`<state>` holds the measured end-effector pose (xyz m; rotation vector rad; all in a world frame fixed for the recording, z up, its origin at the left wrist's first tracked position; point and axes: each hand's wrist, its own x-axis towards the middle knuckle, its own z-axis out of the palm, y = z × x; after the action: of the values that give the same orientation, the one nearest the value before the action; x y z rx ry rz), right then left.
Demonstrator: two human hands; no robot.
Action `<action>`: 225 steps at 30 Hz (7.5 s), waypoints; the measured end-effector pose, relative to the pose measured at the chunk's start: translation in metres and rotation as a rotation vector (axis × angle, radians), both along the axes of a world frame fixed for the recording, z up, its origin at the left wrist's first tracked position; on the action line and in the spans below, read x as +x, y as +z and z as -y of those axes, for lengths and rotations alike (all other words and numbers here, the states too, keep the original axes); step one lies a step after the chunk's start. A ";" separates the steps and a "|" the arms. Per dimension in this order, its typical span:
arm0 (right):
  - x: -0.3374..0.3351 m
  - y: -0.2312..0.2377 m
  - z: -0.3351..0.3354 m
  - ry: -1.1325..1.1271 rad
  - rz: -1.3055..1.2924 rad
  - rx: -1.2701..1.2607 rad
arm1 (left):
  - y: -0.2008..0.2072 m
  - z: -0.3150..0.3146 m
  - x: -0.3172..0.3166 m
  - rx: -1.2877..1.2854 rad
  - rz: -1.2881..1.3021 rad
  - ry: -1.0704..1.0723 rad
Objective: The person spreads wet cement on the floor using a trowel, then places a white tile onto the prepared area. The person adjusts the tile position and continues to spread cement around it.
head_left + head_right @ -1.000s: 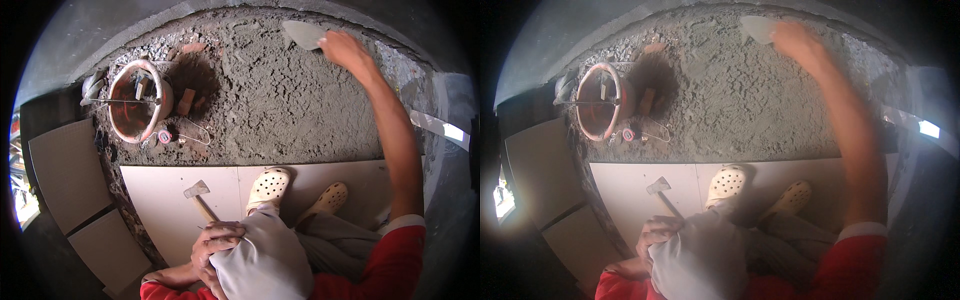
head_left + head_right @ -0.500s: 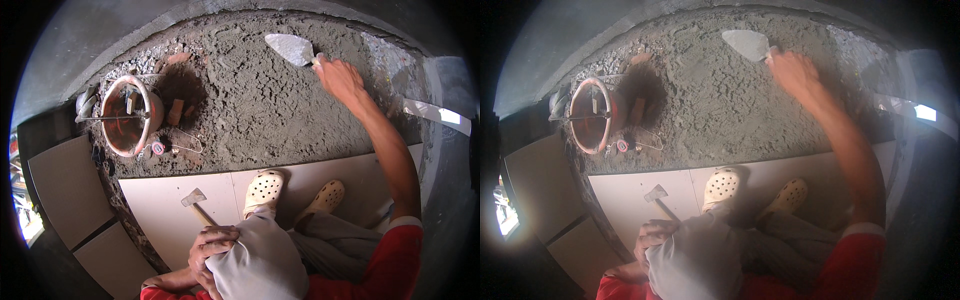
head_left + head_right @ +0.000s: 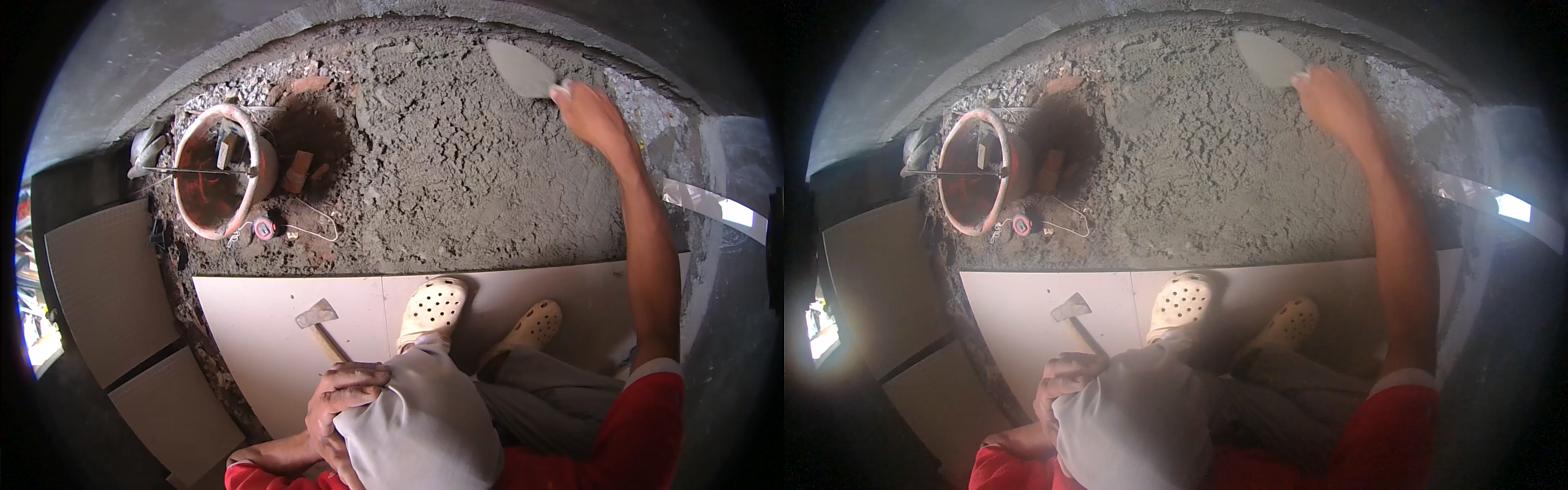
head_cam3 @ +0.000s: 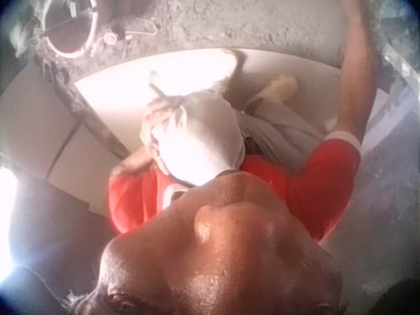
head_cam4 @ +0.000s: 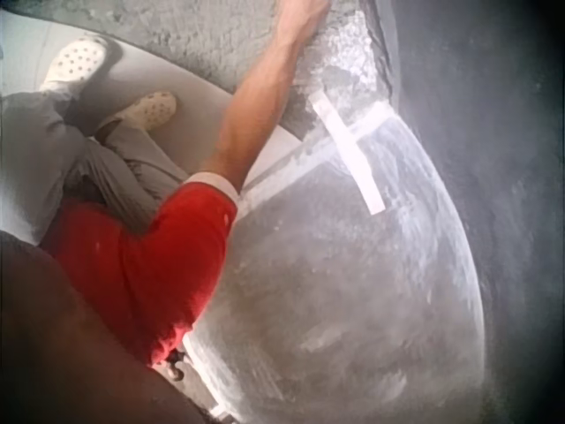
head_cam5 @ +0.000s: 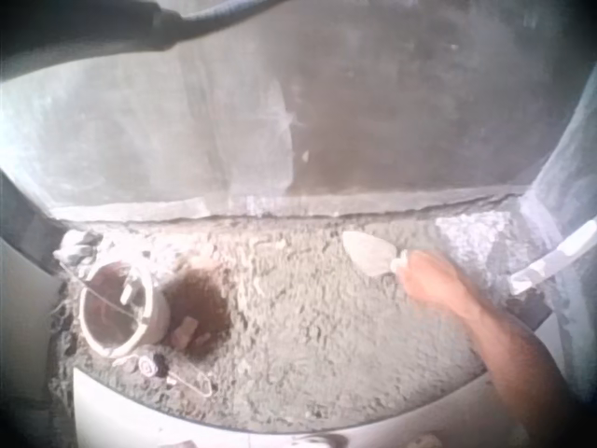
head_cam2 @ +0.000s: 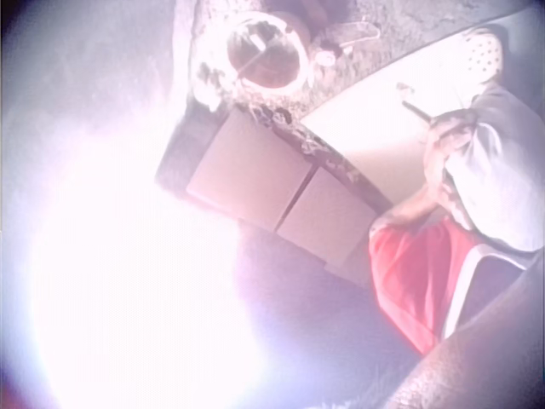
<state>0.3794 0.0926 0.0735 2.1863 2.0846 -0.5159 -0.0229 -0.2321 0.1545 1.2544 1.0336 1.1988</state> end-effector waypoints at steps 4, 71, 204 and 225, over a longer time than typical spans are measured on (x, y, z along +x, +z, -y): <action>-0.054 0.016 -0.042 0.017 -0.203 -0.232 | 0.009 -0.001 0.022 -0.036 -0.073 0.119; 0.172 0.160 0.429 -0.400 0.533 -0.061 | -0.038 -0.095 0.043 -0.301 -0.048 -1.106; -0.090 0.120 0.744 -1.514 0.050 -0.152 | -0.176 -0.215 0.444 0.756 -0.826 -1.568; -0.106 0.139 0.783 -1.581 0.132 -0.213 | -0.176 -0.213 0.443 0.744 -0.986 -1.568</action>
<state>0.2738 -0.6908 0.2125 3.0622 -0.1566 -0.5191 0.4204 -0.0191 -0.0216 2.5433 -0.1314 -0.4334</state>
